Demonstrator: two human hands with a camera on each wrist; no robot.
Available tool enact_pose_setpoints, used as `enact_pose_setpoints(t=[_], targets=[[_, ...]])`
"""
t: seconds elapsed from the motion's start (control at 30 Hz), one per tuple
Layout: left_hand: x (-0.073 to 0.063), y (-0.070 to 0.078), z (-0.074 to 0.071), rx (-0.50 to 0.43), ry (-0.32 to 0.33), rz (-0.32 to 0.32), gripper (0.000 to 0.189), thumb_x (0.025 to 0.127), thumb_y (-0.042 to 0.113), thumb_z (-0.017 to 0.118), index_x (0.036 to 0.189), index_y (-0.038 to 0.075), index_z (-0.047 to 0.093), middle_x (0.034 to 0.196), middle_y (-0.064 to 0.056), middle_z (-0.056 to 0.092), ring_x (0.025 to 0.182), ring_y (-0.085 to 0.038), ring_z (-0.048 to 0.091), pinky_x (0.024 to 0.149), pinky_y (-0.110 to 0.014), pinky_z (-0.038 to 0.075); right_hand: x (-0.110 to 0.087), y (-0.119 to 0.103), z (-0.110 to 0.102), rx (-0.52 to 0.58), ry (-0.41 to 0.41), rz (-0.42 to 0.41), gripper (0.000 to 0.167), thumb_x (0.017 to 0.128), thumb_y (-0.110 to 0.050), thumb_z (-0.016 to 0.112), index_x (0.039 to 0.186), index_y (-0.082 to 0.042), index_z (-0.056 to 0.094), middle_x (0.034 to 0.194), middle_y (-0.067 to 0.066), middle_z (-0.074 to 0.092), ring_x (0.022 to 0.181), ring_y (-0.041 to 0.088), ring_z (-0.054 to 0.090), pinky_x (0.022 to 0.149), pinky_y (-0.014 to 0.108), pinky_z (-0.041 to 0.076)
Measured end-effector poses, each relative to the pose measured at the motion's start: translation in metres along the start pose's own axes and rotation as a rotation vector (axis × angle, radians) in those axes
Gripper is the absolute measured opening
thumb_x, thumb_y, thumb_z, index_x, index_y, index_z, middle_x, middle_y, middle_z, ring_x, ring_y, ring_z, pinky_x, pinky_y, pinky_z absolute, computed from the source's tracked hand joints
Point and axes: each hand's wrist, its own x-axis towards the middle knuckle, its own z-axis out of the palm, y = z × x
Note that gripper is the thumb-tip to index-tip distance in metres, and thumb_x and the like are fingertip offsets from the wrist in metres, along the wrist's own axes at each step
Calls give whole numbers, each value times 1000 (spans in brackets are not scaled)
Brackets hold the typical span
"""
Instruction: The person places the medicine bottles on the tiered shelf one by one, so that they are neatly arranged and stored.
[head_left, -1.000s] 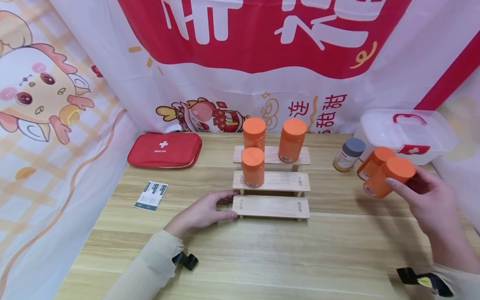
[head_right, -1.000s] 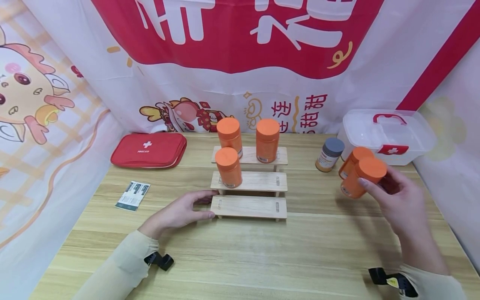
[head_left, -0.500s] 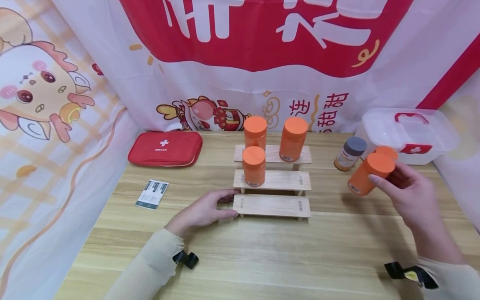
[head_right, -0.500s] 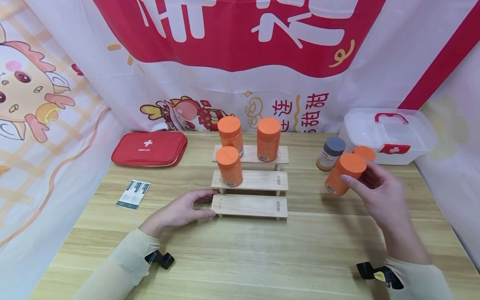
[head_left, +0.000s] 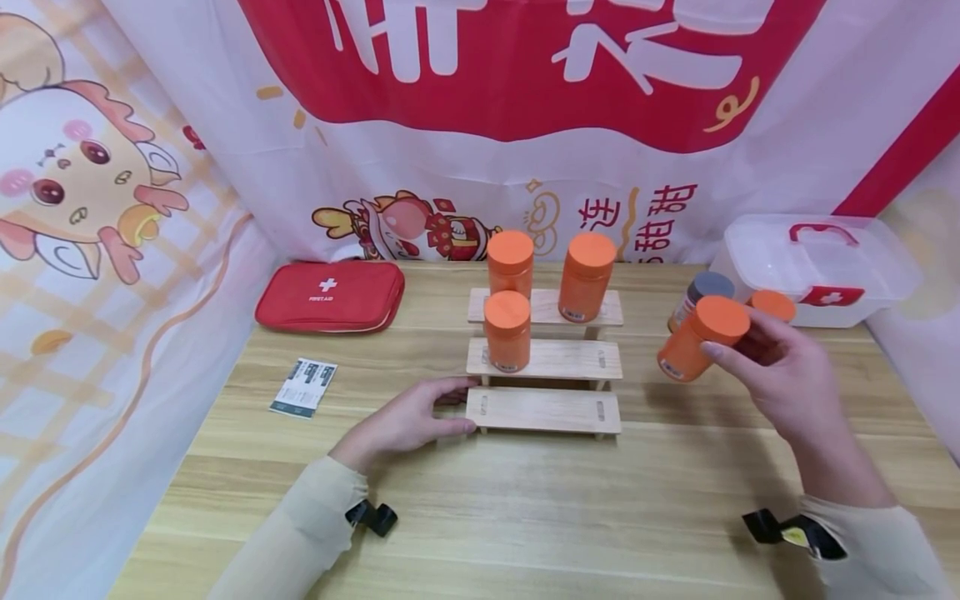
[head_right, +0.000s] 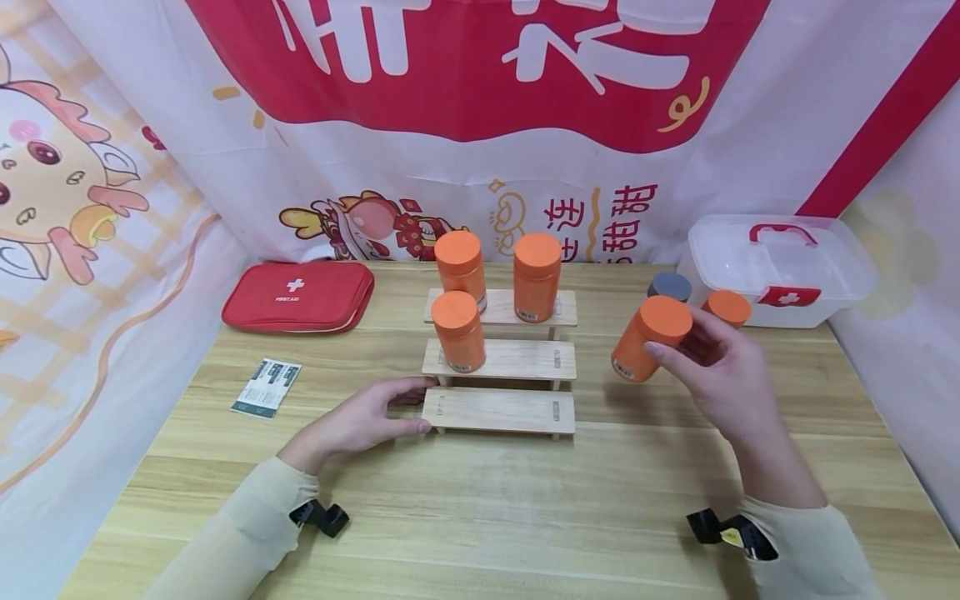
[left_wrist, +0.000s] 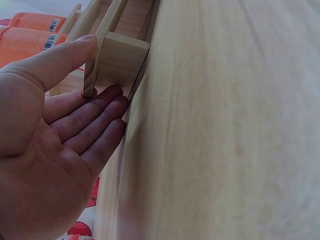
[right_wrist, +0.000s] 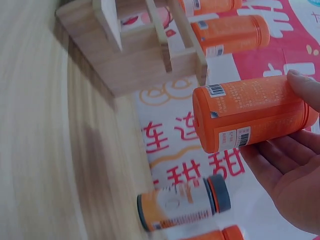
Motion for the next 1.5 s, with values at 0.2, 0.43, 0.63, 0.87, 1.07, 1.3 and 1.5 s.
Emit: enact_pose_setpoints(t=[0.2,0.43,0.63,0.87,1.07,1.3,1.5], targets=[[0,0,0,5,2,6,71,98,37,81,160,16,53,161,-8,58,151,-30,53,128,-56,40,2,-13,12,18,-24,-42,62,99,-25,81,157,-16,59,125,-21,65,104,4,64,84,5,55],[0,0,0,1,0,0,71,98,36,82,160,16,53,160,-7,59,151,-30,53,129,-56,40,3,-26,29,77,-70,-108,61,98,-18,82,154,-9,60,124,-19,67,101,7,66,84,8,57],[0,-2,0,8,-1,-1,71,98,37,81,160,16,53,161,-8,58,151,-30,53,128,-56,40,3,-38,41,118,-99,-152,57,98,-17,82,151,-11,63,126,-15,69,102,8,67,85,10,59],[0,-3,0,7,0,-3,72,98,38,81,160,16,53,162,-8,57,152,-31,52,128,-58,39,4,-53,55,160,-123,-212,50,97,-12,82,145,-14,67,126,-10,69,105,13,66,90,12,58],[0,-2,0,6,1,-2,71,98,38,82,160,17,53,161,-7,58,152,-30,52,129,-57,39,3,-58,71,202,-140,-251,53,95,-6,83,146,-8,66,131,1,70,108,6,69,93,12,59],[0,-2,0,5,2,-2,71,98,37,82,160,16,53,161,-7,58,151,-30,52,129,-56,39,5,-60,87,238,-165,-243,55,96,-8,82,148,-6,64,140,14,69,117,4,68,98,13,58],[0,-3,0,4,1,9,71,98,38,81,160,16,53,160,-7,59,151,-29,53,128,-56,40,5,-61,95,272,-165,-198,56,97,-10,82,150,-8,63,140,9,65,122,7,66,101,14,57]])
